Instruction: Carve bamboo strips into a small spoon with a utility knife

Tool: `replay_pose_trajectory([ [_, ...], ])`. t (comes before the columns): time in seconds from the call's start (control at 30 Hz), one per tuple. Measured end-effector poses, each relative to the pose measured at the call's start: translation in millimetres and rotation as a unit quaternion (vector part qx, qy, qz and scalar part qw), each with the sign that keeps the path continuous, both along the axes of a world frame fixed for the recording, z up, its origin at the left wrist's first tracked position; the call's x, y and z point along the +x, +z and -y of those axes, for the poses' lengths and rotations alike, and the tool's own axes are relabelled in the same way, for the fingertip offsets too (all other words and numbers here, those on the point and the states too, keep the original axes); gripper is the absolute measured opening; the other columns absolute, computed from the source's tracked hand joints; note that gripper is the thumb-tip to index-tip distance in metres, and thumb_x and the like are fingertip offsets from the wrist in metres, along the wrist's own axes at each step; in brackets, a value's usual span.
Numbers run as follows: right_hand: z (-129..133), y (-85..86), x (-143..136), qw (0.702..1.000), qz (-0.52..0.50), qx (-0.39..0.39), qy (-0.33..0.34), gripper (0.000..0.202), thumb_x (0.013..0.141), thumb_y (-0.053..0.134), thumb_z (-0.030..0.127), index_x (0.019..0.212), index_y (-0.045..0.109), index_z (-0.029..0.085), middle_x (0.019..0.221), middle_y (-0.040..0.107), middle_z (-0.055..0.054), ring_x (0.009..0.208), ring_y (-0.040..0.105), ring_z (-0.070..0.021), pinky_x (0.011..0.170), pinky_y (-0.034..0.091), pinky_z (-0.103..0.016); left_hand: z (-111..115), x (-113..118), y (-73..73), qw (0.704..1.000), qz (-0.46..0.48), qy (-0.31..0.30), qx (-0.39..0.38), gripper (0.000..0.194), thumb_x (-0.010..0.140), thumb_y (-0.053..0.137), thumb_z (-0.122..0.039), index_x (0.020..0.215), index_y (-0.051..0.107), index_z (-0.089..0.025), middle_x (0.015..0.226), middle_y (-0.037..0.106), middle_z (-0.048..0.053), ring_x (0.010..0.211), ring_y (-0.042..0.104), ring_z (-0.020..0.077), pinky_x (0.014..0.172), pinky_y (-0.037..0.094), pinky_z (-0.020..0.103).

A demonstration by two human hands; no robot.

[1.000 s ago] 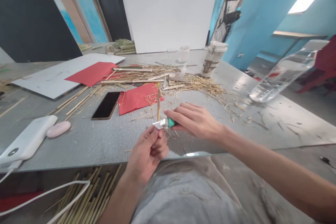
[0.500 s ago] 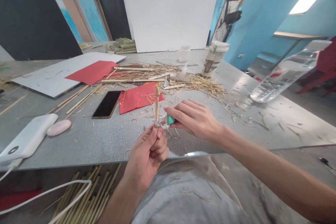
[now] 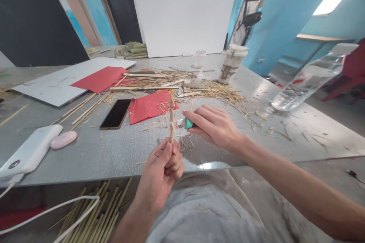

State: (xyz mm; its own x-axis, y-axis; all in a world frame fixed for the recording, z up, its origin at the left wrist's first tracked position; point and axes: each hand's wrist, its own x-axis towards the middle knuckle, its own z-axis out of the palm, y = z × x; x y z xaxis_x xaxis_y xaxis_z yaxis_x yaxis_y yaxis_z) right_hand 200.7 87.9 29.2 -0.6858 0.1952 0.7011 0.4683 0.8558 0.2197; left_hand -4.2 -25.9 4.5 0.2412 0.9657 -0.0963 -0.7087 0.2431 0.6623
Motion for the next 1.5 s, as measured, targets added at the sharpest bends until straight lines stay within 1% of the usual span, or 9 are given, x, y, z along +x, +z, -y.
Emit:
replay_pose_trajectory([
  [0.27,-3.5,-0.7,3.4,1.000,-0.007,-0.004,-0.025,0.038,0.118,0.045,0.043,0.137,0.063,0.016,0.089,0.069,-0.005,0.076,0.059,-0.0187,0.070,0.047,-0.032,4.1,-0.4,-5.0,1.000,0.003,-0.006,-0.017,0.037,0.096,0.084,-0.043,0.081,0.062,-0.017,0.063,0.022,-0.012,0.055,0.012,0.0074,0.047,0.025,0.016],
  [0.37,-3.8,-1.3,4.3,0.999,-0.008,-0.008,-0.031,0.038,0.118,0.045,0.042,0.137,0.064,0.015,0.090,0.070,-0.005,0.076,0.060,-0.0188,0.070,0.047,-0.032,4.5,-0.8,-7.2,1.000,0.008,-0.007,-0.015,0.037,0.096,0.084,-0.044,0.081,0.062,-0.017,0.063,0.021,-0.012,0.055,0.012,0.0074,0.047,0.024,0.016],
  [0.63,-4.7,-2.8,3.7,0.999,-0.017,-0.018,-0.047,0.038,0.117,0.046,0.043,0.140,0.064,0.018,0.091,0.071,-0.006,0.079,0.063,-0.0194,0.072,0.048,-0.032,5.8,0.2,-5.0,0.999,-0.032,0.012,-0.012,0.040,0.093,0.086,-0.047,0.080,0.062,-0.017,0.062,0.022,-0.012,0.054,0.012,0.0069,0.047,0.023,0.017],
  [0.8,-9.1,0.1,9.0,0.999,-0.035,-0.001,-0.012,0.039,0.115,0.051,0.040,0.141,0.063,0.015,0.091,0.070,-0.007,0.080,0.062,-0.0212,0.074,0.051,-0.035,10.6,3.9,-6.0,1.000,-0.022,0.000,-0.018,0.043,0.091,0.088,-0.048,0.078,0.060,-0.018,0.060,0.022,-0.012,0.053,0.012,0.0066,0.047,0.022,0.018],
  [0.9,-8.2,-0.3,10.2,0.999,-0.029,-0.016,0.020,0.042,0.115,0.051,0.041,0.147,0.061,0.015,0.092,0.070,-0.006,0.080,0.061,-0.0212,0.072,0.051,-0.034,10.4,4.7,-6.1,1.000,-0.007,-0.011,-0.025,0.043,0.092,0.087,-0.048,0.078,0.059,-0.018,0.060,0.021,-0.012,0.053,0.011,0.0070,0.046,0.022,0.018],
  [1.0,-3.0,-2.5,6.8,0.998,0.002,-0.036,0.053,0.045,0.117,0.047,0.042,0.149,0.059,0.013,0.091,0.070,-0.006,0.079,0.061,-0.0207,0.069,0.050,-0.033,8.2,3.9,-5.0,1.000,-0.016,-0.007,-0.024,0.042,0.093,0.086,-0.047,0.079,0.059,-0.018,0.061,0.021,-0.012,0.053,0.011,0.0073,0.047,0.022,0.018],
  [1.2,5.5,-6.2,1.6,0.993,0.055,-0.055,0.084,0.045,0.118,0.042,0.043,0.142,0.062,0.010,0.091,0.070,-0.007,0.077,0.061,-0.0202,0.069,0.050,-0.034,7.0,1.7,-6.5,1.000,-0.003,-0.005,-0.023,0.043,0.092,0.087,-0.048,0.081,0.058,-0.018,0.062,0.021,-0.013,0.053,0.010,0.0073,0.047,0.024,0.017],
  [1.33,6.2,-6.8,3.1,0.993,0.049,-0.052,0.092,0.045,0.119,0.040,0.042,0.140,0.062,0.009,0.091,0.071,-0.007,0.077,0.061,-0.0195,0.070,0.050,-0.034,7.9,3.8,-6.7,0.999,0.032,-0.022,-0.029,0.042,0.090,0.090,-0.045,0.079,0.059,-0.018,0.062,0.020,-0.013,0.053,0.010,0.0072,0.045,0.023,0.017],
  [1.5,4.8,-5.8,4.3,0.997,0.034,-0.005,0.071,0.044,0.118,0.041,0.043,0.138,0.063,0.011,0.089,0.071,-0.006,0.075,0.060,-0.0194,0.069,0.048,-0.034,10.5,5.2,-4.4,0.996,0.074,-0.043,-0.034,0.040,0.092,0.089,-0.040,0.077,0.061,-0.017,0.061,0.020,-0.012,0.053,0.009,0.0074,0.045,0.022,0.017],
])
